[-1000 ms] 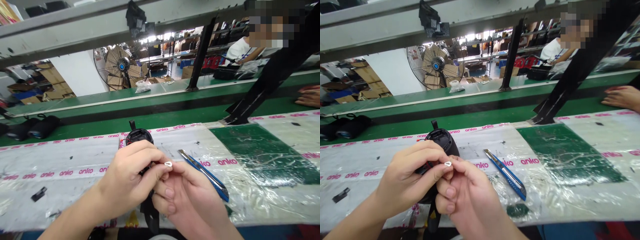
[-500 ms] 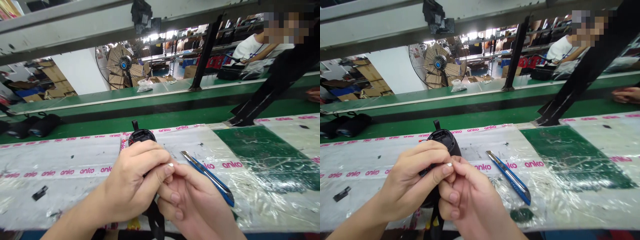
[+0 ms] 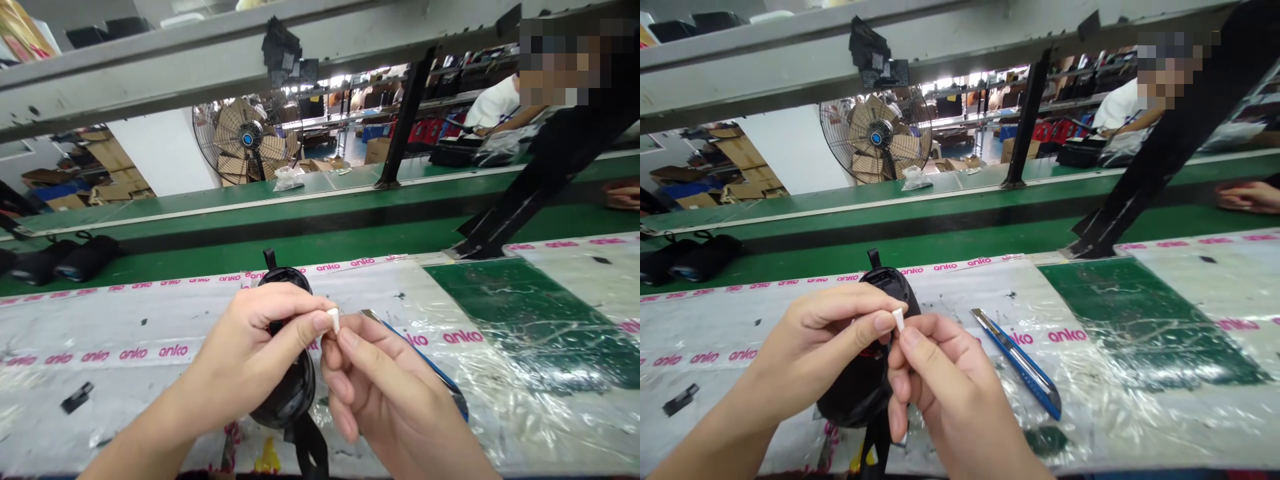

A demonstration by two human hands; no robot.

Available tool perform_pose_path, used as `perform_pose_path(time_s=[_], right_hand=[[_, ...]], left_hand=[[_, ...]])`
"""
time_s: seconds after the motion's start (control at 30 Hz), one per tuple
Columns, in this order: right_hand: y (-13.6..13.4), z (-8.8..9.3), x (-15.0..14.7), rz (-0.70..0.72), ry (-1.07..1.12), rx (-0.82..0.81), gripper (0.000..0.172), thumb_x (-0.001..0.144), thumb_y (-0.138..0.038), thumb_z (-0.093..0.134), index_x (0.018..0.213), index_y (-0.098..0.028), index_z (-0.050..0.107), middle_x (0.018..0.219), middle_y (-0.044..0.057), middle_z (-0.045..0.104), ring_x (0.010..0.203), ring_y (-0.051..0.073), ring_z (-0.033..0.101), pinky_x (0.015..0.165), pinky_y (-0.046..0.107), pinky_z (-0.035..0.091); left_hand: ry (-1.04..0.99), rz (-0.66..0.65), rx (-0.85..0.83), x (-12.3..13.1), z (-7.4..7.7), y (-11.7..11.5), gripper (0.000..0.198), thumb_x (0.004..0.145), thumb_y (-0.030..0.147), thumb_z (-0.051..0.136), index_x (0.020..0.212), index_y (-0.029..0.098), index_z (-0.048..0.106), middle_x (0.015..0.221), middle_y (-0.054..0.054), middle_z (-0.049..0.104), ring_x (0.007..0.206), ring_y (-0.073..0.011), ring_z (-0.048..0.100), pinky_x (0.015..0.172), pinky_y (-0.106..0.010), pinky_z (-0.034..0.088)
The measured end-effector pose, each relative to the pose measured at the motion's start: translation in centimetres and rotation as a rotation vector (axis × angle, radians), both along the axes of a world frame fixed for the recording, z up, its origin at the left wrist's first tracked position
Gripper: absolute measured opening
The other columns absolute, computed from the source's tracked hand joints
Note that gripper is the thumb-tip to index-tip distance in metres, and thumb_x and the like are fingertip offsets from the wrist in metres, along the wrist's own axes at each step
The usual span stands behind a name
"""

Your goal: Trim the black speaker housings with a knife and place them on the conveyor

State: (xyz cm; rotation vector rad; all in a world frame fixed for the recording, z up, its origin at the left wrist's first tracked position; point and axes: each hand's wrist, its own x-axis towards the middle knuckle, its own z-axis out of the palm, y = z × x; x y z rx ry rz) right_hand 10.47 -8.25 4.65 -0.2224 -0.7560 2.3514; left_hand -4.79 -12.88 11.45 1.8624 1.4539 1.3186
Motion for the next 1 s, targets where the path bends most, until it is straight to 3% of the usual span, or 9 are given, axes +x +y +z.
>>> perform_pose_path(time_s=[0.13, 0.3, 0.6, 0.7, 0.8, 1.0], right_hand=[[-0.1, 0.9, 0.8, 0.091, -0.034, -0.089, 0.024, 0.097, -0.037, 0.078, 0.085, -0.018, 0.071, 0.07, -0.002, 0.059, 0.046, 0.005, 0.049, 0.044, 0.015, 0.045], [0.1, 1.8, 1.9, 0.131, -0.15, -0.125, 0.029, 0.098, -0.042, 0.077, 0.086, -0.017, 0.067, 0.071, -0.002, 0.059, 0.049, 0.006, 0.051, 0.047, 0.015, 0.044], [0.1, 0.5, 1.5, 0.197, 0.005, -0.078, 0.03, 0.103, -0.042, 0.07, 0.086, -0.018, 0.065, 0.067, -0.002, 0.056, 0.044, 0.006, 0.047, 0.043, 0.015, 0.038], [-0.1, 0.2, 1.0, 0.162, 0.032, -0.063, 0.03, 0.101, -0.042, 0.072, 0.084, -0.019, 0.061, 0.066, -0.003, 0.054, 0.047, 0.007, 0.043, 0.045, 0.016, 0.038], [0.3, 1.0, 0.6, 0.034, -0.107, 0.05, 0.032, 0.098, -0.045, 0.075, 0.084, -0.02, 0.06, 0.066, -0.003, 0.051, 0.053, 0.008, 0.041, 0.048, 0.018, 0.037], [2.2, 4.7, 0.6, -0.231, -0.425, 0.553, 0.029, 0.102, -0.046, 0.067, 0.083, -0.025, 0.06, 0.07, -0.002, 0.045, 0.06, 0.013, 0.037, 0.05, 0.026, 0.032]], left_hand=[[0.084, 0.014, 0.024, 0.1, 0.1, 0.1, 0.021, 0.102, 0.013, 0.066, 0.096, 0.025, 0.082, 0.086, 0.002, 0.08, 0.076, -0.0118, 0.07, 0.07, -0.02, 0.055], [0.114, 0.034, -0.045, 0.2, 0.0, 0.2, 0.018, 0.103, 0.018, 0.065, 0.087, 0.022, 0.073, 0.078, 0.004, 0.073, 0.07, -0.0105, 0.065, 0.068, -0.019, 0.053], [-0.085, -0.058, -0.208, 0.1, 0.2, 0.2, 0.023, 0.106, 0.025, 0.06, 0.086, 0.02, 0.068, 0.079, -0.001, 0.07, 0.07, -0.0133, 0.063, 0.059, -0.021, 0.05], [-0.102, -0.049, -0.253, 0.0, 0.4, 0.0, 0.024, 0.106, 0.028, 0.058, 0.086, 0.019, 0.065, 0.08, -0.002, 0.068, 0.069, -0.0138, 0.061, 0.056, -0.021, 0.048], [0.029, -0.04, -0.247, -0.5, 1.7, 0.2, 0.024, 0.106, 0.029, 0.056, 0.085, 0.02, 0.063, 0.076, 0.0, 0.065, 0.066, -0.013, 0.057, 0.055, -0.021, 0.047], [0.327, -0.11, -0.273, -2.2, 6.2, 1.5, 0.031, 0.105, 0.04, 0.056, 0.081, 0.021, 0.064, 0.068, 0.002, 0.056, 0.058, -0.0132, 0.049, 0.045, -0.021, 0.039]])
